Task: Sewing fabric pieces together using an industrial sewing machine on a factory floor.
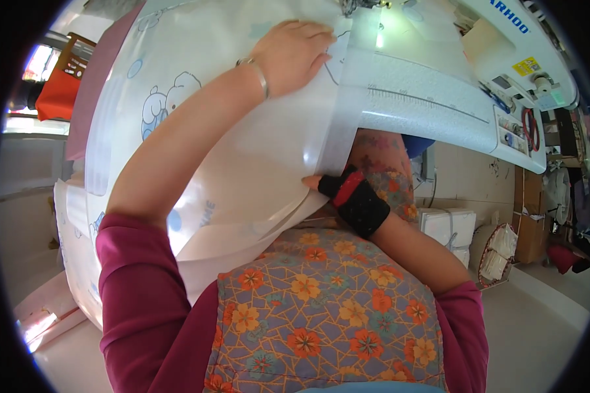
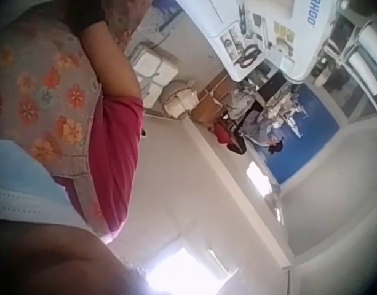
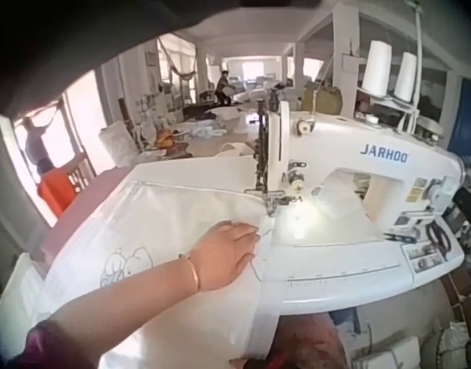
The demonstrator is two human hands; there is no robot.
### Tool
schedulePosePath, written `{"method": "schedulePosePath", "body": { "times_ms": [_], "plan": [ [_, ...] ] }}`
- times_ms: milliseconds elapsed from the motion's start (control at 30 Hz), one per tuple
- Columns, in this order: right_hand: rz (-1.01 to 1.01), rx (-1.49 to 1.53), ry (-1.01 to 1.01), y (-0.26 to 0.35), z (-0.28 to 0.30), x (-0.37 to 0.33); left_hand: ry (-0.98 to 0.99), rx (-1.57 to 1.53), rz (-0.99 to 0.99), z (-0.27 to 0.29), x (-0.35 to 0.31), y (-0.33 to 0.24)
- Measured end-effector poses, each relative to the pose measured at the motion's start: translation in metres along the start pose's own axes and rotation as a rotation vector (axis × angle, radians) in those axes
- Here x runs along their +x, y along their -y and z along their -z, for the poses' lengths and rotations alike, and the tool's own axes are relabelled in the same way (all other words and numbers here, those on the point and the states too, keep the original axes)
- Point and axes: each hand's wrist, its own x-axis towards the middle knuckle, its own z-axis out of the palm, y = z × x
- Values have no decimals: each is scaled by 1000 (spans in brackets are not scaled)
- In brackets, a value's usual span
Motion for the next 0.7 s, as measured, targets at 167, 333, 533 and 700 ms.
{"method": "schedulePosePath", "body": {
  "times_ms": [167, 333, 533, 700],
  "plan": [
    [-45, -163, 27, 13, 15, -13, 61, 113, 106, -35, 24, 12],
    [92, -203, -75, 11, 29, -9, 31, 123, 140, -37, 36, 13],
    [150, -351, -217, 53, 43, -8, 90, 136, 243, -39, 42, 19],
    [39, -813, -36, 61, 43, 9, 143, 172, 221, -39, 35, -8]
  ]
}}
